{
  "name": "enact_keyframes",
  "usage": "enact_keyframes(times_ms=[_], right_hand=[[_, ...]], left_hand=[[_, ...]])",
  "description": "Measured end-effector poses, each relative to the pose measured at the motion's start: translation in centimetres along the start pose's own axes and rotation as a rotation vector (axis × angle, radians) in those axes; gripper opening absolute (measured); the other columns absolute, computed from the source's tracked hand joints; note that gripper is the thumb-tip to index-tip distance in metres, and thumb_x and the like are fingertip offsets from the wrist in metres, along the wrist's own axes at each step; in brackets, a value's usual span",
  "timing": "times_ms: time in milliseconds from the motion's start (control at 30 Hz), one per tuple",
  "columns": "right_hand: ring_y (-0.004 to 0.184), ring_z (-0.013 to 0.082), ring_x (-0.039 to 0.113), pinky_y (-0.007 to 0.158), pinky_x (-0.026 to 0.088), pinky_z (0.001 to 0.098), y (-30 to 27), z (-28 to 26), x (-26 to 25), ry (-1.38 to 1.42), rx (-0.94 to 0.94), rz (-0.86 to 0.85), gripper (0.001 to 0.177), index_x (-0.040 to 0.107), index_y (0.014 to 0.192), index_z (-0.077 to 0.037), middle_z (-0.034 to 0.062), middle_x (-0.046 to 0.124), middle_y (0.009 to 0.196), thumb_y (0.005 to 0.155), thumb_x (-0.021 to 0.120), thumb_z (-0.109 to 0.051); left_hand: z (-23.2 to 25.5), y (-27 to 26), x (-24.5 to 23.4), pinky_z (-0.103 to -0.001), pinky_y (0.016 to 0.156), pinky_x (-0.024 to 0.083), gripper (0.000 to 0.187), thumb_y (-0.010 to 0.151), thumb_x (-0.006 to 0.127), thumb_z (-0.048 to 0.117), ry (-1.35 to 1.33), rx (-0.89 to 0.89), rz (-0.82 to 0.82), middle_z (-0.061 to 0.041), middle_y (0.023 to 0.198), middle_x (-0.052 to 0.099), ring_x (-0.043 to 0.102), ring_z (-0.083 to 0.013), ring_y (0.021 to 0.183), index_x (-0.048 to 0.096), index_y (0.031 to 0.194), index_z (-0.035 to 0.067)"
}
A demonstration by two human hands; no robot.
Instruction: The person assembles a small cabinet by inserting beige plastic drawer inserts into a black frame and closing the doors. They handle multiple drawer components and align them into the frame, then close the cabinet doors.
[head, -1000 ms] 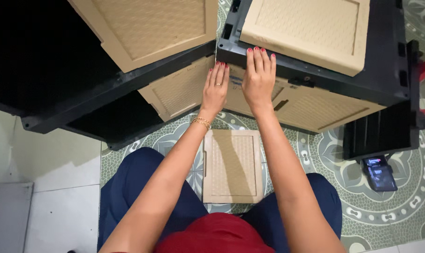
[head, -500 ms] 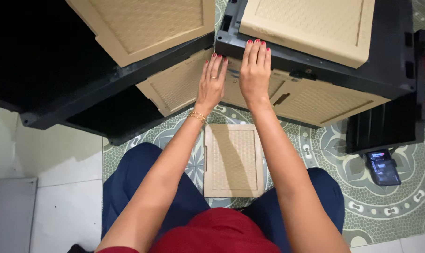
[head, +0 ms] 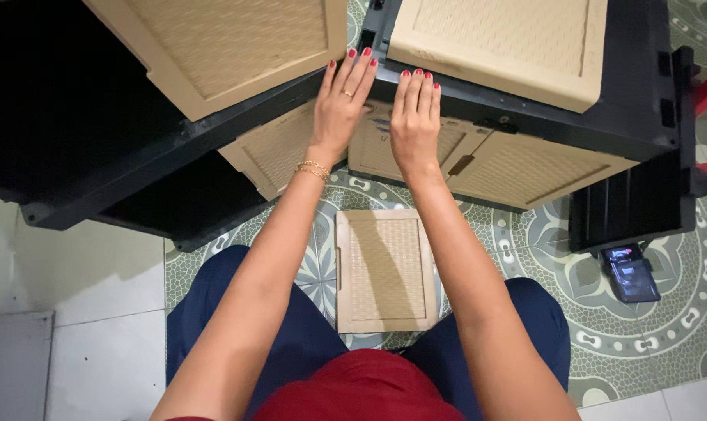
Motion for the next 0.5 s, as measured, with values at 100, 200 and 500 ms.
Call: enact_keyframes(times_ms=[100,200,500], right_hand=[[0.135,0.0422,0.052,0.118,0.039,0.0506,0.2,0.0,0.0,0.018,0.02,0.013,0.052,0.051,0.144,0.012,0.029,0.054,0.142,0.096,0.058,-0.007],[0.136,0.0424,0.051,0.118,0.039,0.0505,0.0,0.1,0.1,0.045,0.02,0.013,0.053,0.051,0.145,0.012,0.0283,0.054,0.142,0.095,0.058,-0.005],[0.138,0.0448,0.046,0.12,0.036,0.0537,0.0,0.0,0.3,0.187,0.068,-0.009,0.081,0.047,0.147,0.012,0.0303,0.05,0.145,0.082,0.082,-0.019]], left_hand=[[-0.7,0.5,0.0,-0.048,0.126,0.032,0.089,0.074,0.089,0.014,-0.072,0.007,0.032,-0.004,0.158,0.046,0.038,-0.027,0.15,0.048,0.153,0.011],[-0.7,0.1,0.5,-0.047,0.126,0.032,0.086,0.073,0.09,0.011,-0.09,-0.003,0.056,-0.003,0.157,0.049,0.039,-0.0264,0.15,0.052,0.15,0.012],[-0.5,0.1,0.8,-0.047,0.127,0.032,0.082,0.072,0.09,0.012,-0.116,-0.038,0.087,-0.004,0.156,0.049,0.039,-0.0267,0.15,0.055,0.146,0.01]])
Point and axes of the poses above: each hand's wrist, its own y-axis towards the middle knuckle, its own x-axis out of the palm, z = x × y, the point moved 2 cm from there along y, towards the middle knuckle
